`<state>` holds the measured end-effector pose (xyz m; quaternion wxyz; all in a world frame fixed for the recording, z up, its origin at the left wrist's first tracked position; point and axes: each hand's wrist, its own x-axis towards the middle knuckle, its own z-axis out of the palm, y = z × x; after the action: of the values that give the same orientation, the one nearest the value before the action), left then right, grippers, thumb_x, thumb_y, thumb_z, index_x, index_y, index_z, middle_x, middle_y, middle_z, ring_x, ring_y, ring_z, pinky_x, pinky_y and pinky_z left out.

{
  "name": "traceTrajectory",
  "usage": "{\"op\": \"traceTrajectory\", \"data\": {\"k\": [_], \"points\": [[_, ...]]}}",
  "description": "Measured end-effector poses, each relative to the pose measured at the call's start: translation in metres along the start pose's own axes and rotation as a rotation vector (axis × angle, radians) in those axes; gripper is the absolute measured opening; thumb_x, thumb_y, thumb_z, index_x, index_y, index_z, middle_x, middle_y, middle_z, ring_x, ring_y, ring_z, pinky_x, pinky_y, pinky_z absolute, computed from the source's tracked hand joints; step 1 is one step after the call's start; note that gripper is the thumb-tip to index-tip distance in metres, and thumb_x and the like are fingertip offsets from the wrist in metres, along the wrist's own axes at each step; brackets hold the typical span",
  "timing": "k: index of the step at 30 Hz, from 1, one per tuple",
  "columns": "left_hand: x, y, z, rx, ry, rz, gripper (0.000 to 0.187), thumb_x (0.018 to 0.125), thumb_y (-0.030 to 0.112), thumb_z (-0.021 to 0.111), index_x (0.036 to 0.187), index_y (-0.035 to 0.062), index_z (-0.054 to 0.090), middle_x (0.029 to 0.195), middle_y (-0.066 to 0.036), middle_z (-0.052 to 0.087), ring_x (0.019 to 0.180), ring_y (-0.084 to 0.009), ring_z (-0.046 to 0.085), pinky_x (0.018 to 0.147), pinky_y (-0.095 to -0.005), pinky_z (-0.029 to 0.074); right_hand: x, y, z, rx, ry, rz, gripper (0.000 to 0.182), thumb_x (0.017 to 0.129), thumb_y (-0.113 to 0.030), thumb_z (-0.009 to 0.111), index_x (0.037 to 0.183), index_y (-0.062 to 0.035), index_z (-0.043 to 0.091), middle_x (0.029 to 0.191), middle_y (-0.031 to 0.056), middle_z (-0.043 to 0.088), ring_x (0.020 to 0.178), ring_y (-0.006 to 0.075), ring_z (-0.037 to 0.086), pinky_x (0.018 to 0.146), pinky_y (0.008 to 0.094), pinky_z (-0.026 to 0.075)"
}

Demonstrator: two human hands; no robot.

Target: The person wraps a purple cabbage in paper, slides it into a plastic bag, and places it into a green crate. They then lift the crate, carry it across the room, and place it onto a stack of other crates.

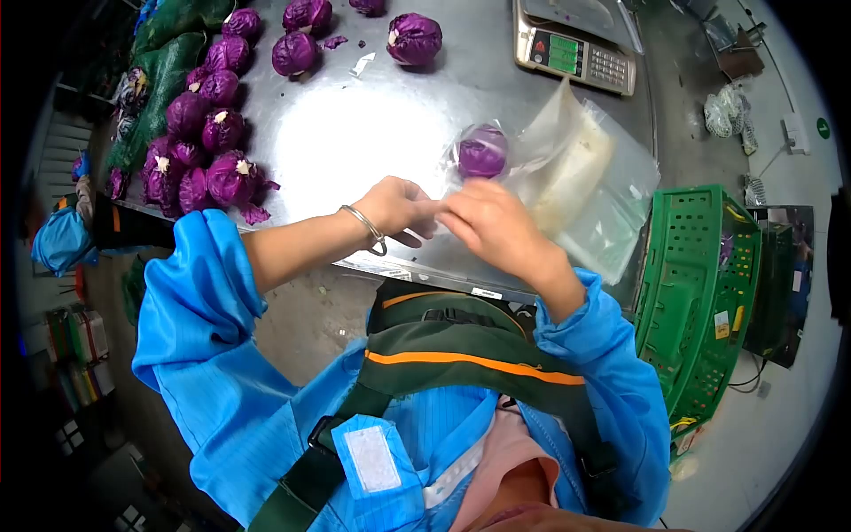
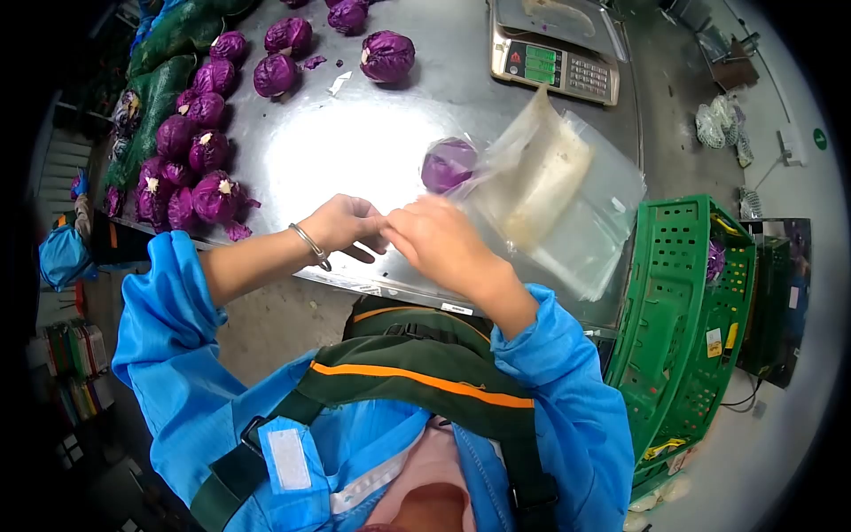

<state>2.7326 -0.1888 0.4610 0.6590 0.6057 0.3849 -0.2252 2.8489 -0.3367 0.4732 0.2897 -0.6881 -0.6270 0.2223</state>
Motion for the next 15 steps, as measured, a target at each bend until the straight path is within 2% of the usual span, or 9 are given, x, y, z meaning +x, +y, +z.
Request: {"op": "traceTrajectory", "data": {"k": [1,5,8,10,11,12,13,14,15], "points": [[-0.001,-0.002,0.0,-0.047,0.022,0.018,0.029,0.087,0.026,0.059,0.087,-0.0034,0.058,0.076,-0.01,0.063,0.072,-0.0169,0.064,0.062,-0.0291,0.057,0.003,0.002,0.007,0.033,-0.149,0.123,0.012,0.076,-0.01,0.062,0.088,-0.0094,0.062,0.098,0.0078,0.062,0.087,0.0248,0.059,0.073,0.0373,0.047],[-0.001,-0.017,0.002,-0.243,0.024,0.027,0.029,0.087,0.024,0.06,0.091,-0.0043,0.06,0.08,-0.011,0.064,0.072,-0.017,0.064,0.063,-0.0274,0.056,-0.001,0.009,0.031,0.158,0.017,0.135,0.009,0.075,-0.015,0.065,0.079,-0.0083,0.06,0.083,0.0077,0.061,0.074,0.0255,0.059,0.062,0.0363,0.047],[0.003,-0.021,-0.007,-0.183,0.038,0.034,0.028,0.086,0.023,0.06,0.09,-0.0048,0.06,0.08,-0.012,0.065,0.068,-0.0174,0.065,0.062,-0.0266,0.056,0.01,0.004,0.042,0.101,0.122,0.035,0.014,0.073,-0.017,0.067,0.074,-0.0061,0.058,0.066,0.0091,0.055,0.061,0.0257,0.056,0.057,0.0349,0.045],[0.0,-0.021,-0.007,-0.169,0.001,0.011,0.027,0.086,0.022,0.061,0.088,-0.0047,0.06,0.078,-0.012,0.065,0.069,-0.0187,0.066,0.061,-0.0274,0.056,0.014,0.005,0.031,0.279,-0.012,0.09,0.013,0.074,-0.015,0.066,0.074,-0.0054,0.057,0.065,0.0087,0.054,0.058,0.0224,0.054,0.054,0.0316,0.043],[-0.001,-0.018,-0.009,-0.2,-0.007,0.044,0.027,0.086,0.022,0.061,0.087,-0.0045,0.059,0.077,-0.012,0.065,0.068,-0.019,0.066,0.061,-0.0278,0.056,0.005,-0.015,-0.01,0.581,-0.18,0.154,0.016,0.076,-0.018,0.063,0.076,-0.0036,0.058,0.064,0.0061,0.053,0.056,0.0182,0.051,0.051,0.029,0.04],[0.0,-0.019,-0.012,-0.239,-0.015,0.076,0.027,0.086,0.022,0.061,0.086,-0.0043,0.059,0.077,-0.012,0.065,0.068,-0.0193,0.066,0.061,-0.0282,0.056,-0.017,-0.03,-0.048,0.745,-0.173,0.08,0.011,0.077,-0.016,0.062,0.075,-0.0053,0.059,0.065,0.0051,0.054,0.056,0.0161,0.05,0.051,0.0285,0.039],[-0.001,-0.023,-0.01,-0.289,-0.031,0.093,0.027,0.086,0.022,0.061,0.085,-0.0041,0.059,0.076,-0.012,0.065,0.068,-0.0196,0.066,0.06,-0.0285,0.056,-0.049,-0.031,-0.079,0.902,-0.035,-0.155,0.007,0.077,-0.013,0.06,0.073,-0.007,0.06,0.067,0.0041,0.056,0.057,0.0139,0.048,0.05,0.028,0.038],[0.001,-0.025,-0.011,-0.306,-0.021,0.102,0.028,0.085,0.024,0.063,0.085,-0.0037,0.058,0.075,-0.013,0.065,0.067,-0.0204,0.066,0.059,-0.0292,0.056,-0.082,-0.025,-0.103,1.149,0.127,-0.567,0.007,0.078,-0.011,0.058,0.072,-0.0087,0.062,0.068,0.0031,0.057,0.057,0.0117,0.047,0.049,0.0275,0.036],[0.002,-0.025,-0.012,-0.306,-0.04,0.083,0.028,0.084,0.024,0.063,0.085,-0.0037,0.058,0.076,-0.013,0.065,0.067,-0.0205,0.066,0.06,-0.0292,0.056,-0.089,-0.031,-0.113,1.218,0.214,-0.732,0.01,0.078,-0.009,0.057,0.071,-0.0104,0.063,0.07,0.0021,0.059,0.057,0.0095,0.046,0.049,0.027,0.035]]}}
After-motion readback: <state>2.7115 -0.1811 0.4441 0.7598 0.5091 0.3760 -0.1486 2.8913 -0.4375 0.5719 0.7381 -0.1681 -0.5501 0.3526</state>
